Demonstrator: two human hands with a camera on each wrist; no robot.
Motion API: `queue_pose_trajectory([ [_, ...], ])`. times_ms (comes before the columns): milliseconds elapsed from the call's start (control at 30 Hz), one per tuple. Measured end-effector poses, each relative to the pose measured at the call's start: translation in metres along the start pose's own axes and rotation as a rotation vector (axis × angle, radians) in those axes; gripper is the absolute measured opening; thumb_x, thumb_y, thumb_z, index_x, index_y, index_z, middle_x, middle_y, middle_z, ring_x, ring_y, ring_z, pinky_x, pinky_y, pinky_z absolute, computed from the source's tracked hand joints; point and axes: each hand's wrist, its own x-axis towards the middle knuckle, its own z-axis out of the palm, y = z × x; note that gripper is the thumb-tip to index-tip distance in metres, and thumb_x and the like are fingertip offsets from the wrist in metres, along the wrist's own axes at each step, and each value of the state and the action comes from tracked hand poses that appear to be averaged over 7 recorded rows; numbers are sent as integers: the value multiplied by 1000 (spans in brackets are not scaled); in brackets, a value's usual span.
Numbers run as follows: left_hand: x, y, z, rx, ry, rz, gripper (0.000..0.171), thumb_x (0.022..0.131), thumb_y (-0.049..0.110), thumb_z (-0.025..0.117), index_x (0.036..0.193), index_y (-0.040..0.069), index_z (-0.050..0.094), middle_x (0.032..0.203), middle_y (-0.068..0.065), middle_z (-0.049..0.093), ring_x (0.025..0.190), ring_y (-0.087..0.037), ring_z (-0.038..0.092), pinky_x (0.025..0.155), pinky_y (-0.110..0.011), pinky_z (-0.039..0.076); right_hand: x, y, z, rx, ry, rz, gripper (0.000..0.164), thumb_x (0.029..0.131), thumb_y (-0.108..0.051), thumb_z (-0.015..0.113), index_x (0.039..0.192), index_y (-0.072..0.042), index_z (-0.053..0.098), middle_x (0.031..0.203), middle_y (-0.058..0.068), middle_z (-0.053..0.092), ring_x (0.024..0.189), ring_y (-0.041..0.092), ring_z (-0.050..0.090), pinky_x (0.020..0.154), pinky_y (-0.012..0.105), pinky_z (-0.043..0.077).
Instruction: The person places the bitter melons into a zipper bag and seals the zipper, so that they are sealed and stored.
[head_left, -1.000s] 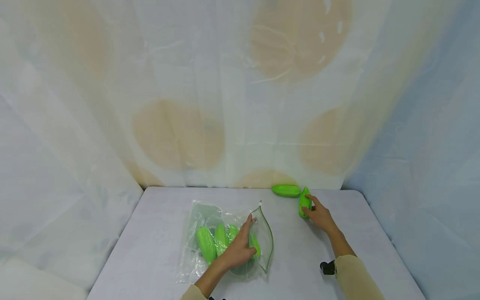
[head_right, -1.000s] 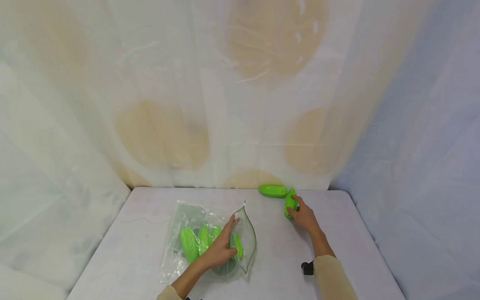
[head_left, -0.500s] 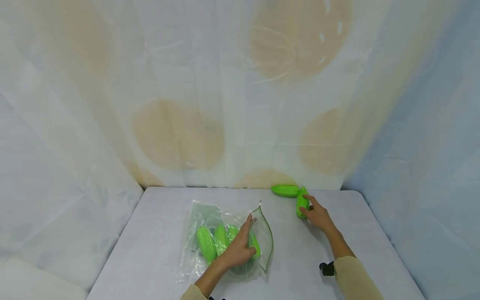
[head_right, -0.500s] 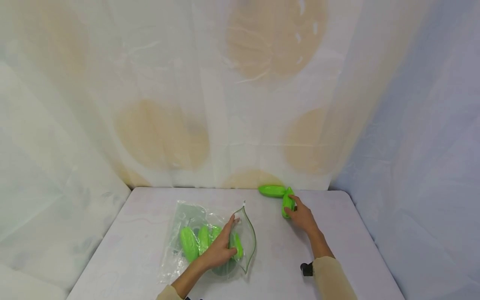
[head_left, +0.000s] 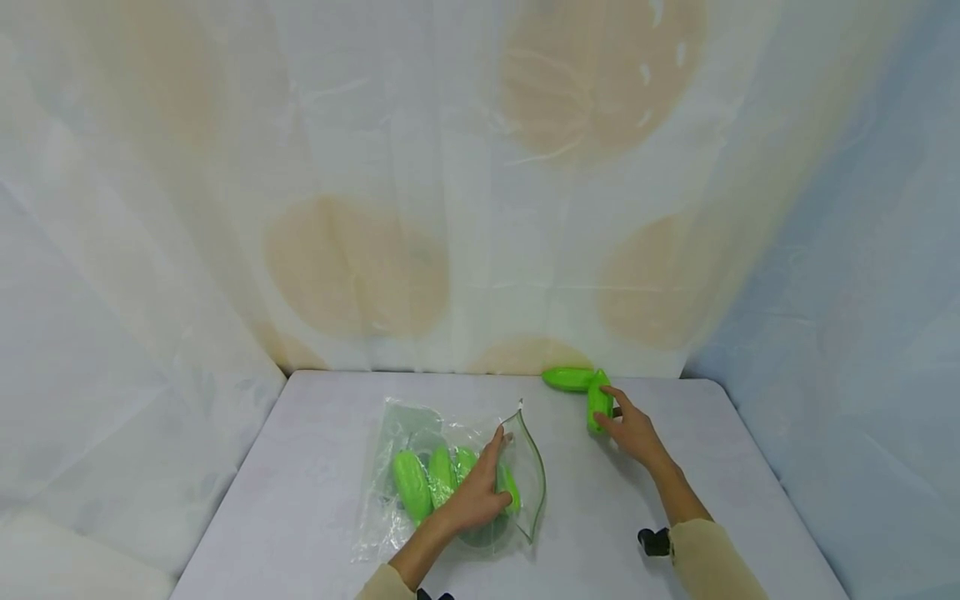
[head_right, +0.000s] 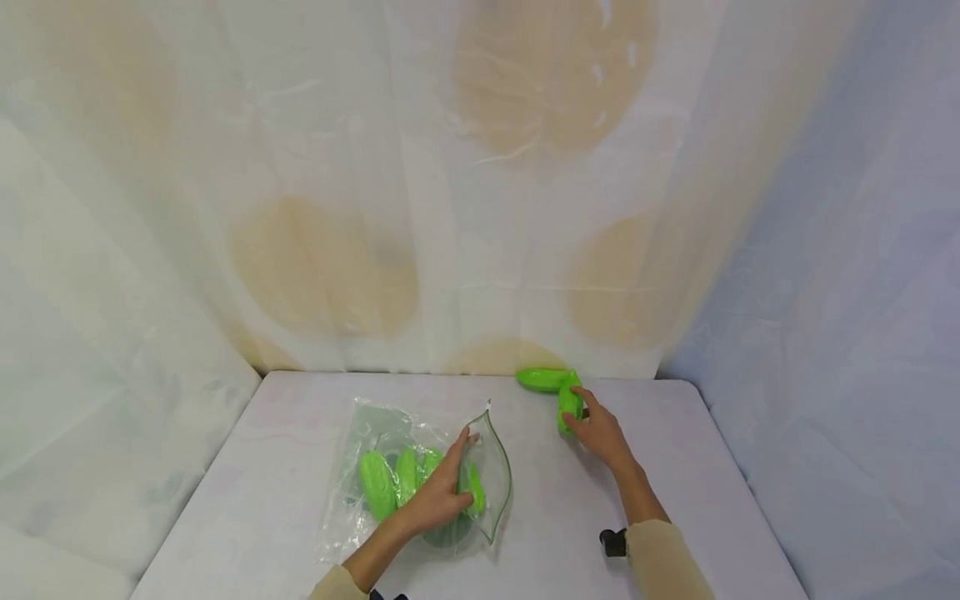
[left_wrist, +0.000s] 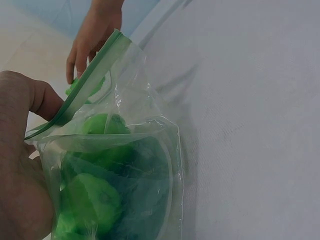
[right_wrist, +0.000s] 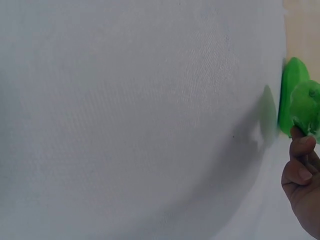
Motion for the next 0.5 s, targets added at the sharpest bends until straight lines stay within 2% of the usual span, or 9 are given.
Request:
queue_pose_trajectory([
  [500, 1, -2, 2, -27, 0, -4, 106, 76, 3, 60, 162, 6, -2, 166, -7, 25, 152, -28, 21, 120, -52, 24, -16, -15, 3, -2, 51, -88, 65, 98, -43, 62, 154, -22, 36, 124, 21, 62, 105, 34, 62, 67, 34, 51],
])
